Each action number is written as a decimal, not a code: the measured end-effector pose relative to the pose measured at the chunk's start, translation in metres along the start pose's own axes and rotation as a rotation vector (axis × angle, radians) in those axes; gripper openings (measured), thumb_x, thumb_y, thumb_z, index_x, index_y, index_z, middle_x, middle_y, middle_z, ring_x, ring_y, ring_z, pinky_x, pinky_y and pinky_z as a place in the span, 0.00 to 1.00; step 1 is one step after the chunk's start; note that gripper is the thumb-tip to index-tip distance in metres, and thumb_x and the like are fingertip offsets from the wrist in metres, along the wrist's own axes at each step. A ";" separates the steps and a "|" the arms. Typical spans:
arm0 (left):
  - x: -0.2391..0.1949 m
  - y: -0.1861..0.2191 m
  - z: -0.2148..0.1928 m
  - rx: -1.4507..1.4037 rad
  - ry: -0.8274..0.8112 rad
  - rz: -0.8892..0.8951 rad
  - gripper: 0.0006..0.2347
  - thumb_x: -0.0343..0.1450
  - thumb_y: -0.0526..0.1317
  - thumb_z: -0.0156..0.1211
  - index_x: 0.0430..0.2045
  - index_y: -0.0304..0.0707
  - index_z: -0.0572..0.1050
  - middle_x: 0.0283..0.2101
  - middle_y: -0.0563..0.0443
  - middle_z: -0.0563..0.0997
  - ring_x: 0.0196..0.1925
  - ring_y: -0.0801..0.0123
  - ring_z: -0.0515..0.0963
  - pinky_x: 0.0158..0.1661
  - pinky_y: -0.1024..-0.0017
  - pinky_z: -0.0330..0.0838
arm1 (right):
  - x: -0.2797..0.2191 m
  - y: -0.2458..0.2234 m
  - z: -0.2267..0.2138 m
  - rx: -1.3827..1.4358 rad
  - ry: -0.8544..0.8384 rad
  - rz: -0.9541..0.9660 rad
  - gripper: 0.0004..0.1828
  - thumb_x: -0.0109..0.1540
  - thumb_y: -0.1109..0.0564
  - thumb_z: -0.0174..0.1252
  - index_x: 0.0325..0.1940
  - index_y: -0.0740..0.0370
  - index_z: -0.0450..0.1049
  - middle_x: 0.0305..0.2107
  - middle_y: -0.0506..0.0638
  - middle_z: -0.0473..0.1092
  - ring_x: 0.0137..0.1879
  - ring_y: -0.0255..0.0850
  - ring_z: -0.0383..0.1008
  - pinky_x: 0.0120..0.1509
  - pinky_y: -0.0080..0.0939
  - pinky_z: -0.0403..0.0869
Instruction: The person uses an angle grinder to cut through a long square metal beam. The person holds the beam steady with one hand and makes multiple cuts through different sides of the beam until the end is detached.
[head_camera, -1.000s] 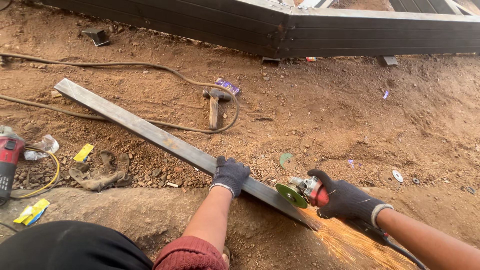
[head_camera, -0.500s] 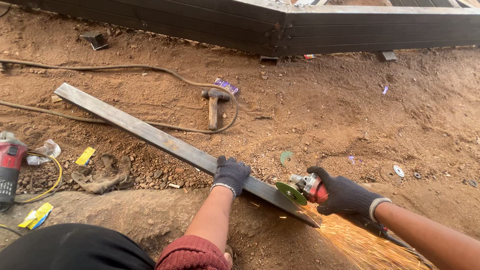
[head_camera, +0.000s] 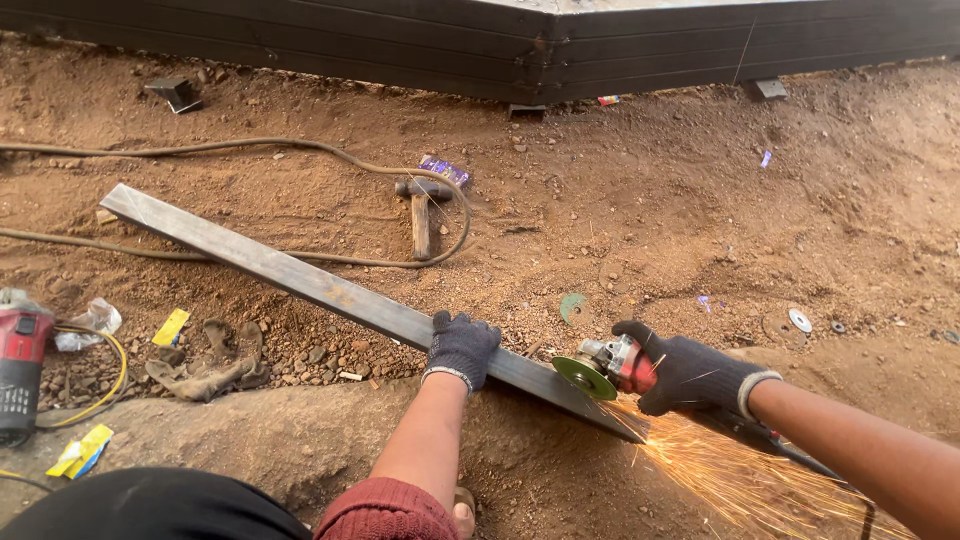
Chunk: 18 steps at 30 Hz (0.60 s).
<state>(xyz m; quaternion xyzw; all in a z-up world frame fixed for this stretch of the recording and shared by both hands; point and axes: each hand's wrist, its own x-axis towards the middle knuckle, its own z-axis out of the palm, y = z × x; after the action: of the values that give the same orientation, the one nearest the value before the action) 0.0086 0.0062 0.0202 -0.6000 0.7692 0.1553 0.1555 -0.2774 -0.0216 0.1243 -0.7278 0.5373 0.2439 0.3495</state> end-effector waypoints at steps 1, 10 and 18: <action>0.000 0.000 0.001 -0.002 0.013 -0.001 0.17 0.69 0.38 0.65 0.52 0.56 0.74 0.52 0.51 0.79 0.61 0.59 0.73 0.62 0.46 0.53 | 0.001 0.001 0.000 -0.001 -0.011 0.010 0.58 0.48 0.58 0.67 0.75 0.42 0.42 0.28 0.58 0.77 0.33 0.49 0.79 0.42 0.47 0.78; -0.001 0.002 0.000 0.012 0.005 0.012 0.16 0.69 0.38 0.65 0.51 0.56 0.76 0.50 0.52 0.81 0.58 0.59 0.76 0.62 0.46 0.52 | 0.004 0.005 0.002 -0.031 0.012 -0.014 0.57 0.48 0.56 0.67 0.75 0.43 0.42 0.30 0.58 0.77 0.34 0.51 0.79 0.42 0.47 0.78; 0.010 -0.003 0.017 0.018 0.030 0.012 0.17 0.69 0.37 0.66 0.51 0.57 0.76 0.51 0.51 0.80 0.58 0.58 0.75 0.61 0.45 0.52 | 0.003 0.001 0.002 -0.047 0.005 0.012 0.58 0.48 0.56 0.66 0.76 0.42 0.40 0.33 0.59 0.78 0.38 0.54 0.80 0.47 0.49 0.79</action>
<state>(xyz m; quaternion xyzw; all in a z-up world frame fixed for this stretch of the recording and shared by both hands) 0.0102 0.0042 0.0003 -0.5962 0.7764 0.1402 0.1487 -0.2778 -0.0221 0.1203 -0.7332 0.5365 0.2570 0.3295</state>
